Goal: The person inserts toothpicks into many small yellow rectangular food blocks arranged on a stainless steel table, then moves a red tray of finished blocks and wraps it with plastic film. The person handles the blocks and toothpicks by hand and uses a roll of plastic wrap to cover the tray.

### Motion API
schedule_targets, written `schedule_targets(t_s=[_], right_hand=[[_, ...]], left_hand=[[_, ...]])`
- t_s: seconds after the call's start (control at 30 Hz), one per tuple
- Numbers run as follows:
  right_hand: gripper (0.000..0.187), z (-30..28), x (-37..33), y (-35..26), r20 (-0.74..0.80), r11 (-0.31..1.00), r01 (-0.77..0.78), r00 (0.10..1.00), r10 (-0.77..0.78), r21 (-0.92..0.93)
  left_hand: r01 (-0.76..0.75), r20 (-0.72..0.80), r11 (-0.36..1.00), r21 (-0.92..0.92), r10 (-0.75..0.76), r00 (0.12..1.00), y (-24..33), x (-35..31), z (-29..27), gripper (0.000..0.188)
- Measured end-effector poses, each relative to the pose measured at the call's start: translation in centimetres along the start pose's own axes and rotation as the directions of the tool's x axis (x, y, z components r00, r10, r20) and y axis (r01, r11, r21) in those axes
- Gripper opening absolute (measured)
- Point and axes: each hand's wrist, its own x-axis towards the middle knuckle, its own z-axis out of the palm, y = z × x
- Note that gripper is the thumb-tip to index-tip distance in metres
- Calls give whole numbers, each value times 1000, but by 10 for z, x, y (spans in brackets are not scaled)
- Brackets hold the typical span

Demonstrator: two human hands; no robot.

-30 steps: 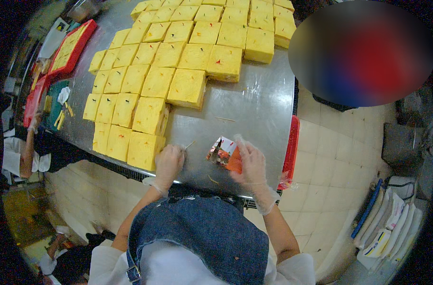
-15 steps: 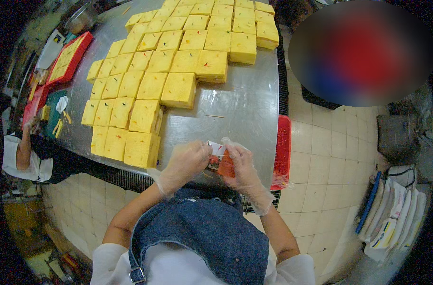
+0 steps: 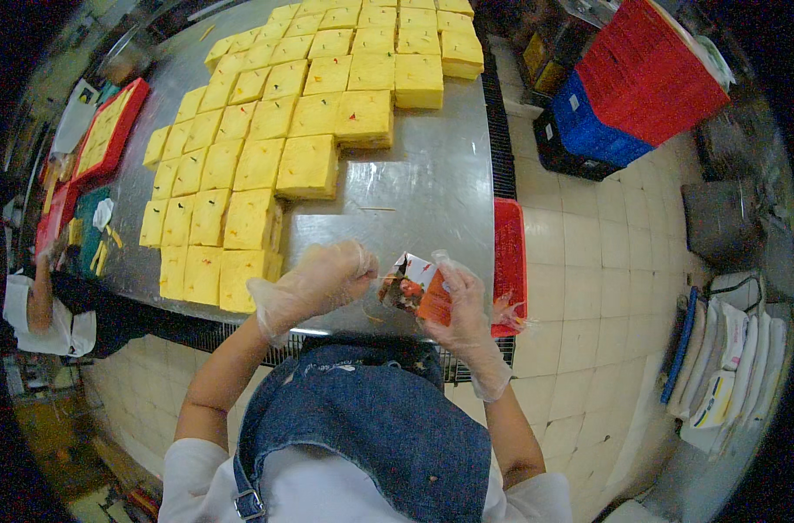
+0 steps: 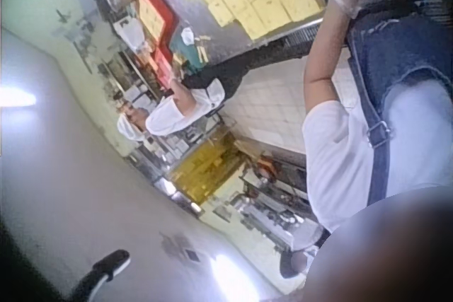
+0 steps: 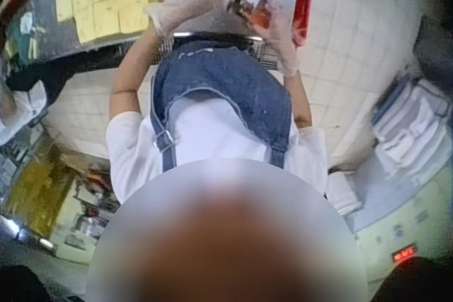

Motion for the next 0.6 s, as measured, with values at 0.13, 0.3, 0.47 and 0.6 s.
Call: schedule_targets(t_s=[0.13, 0.3, 0.47, 0.6], right_hand=[[89, 0, 4, -3, -103, 984, 176, 979, -174, 13], [92, 7, 8, 2, -68, 995, 64, 996, -58, 80], [95, 13, 2, 16, -68, 982, -17, 997, 30, 188], [92, 14, -4, 26, -107, 972, -80, 989, 106, 222]], left_hand=[[-91, 62, 996, -12, 92, 994, 1, 11, 2, 12], [-62, -71, 919, -390, 37, 997, -6, 32, 15, 18], [-165, -221, 457, -874, -73, 972, -45, 58, 31, 27], [131, -487, 987, -89, -158, 859, -79, 74, 63, 25]])
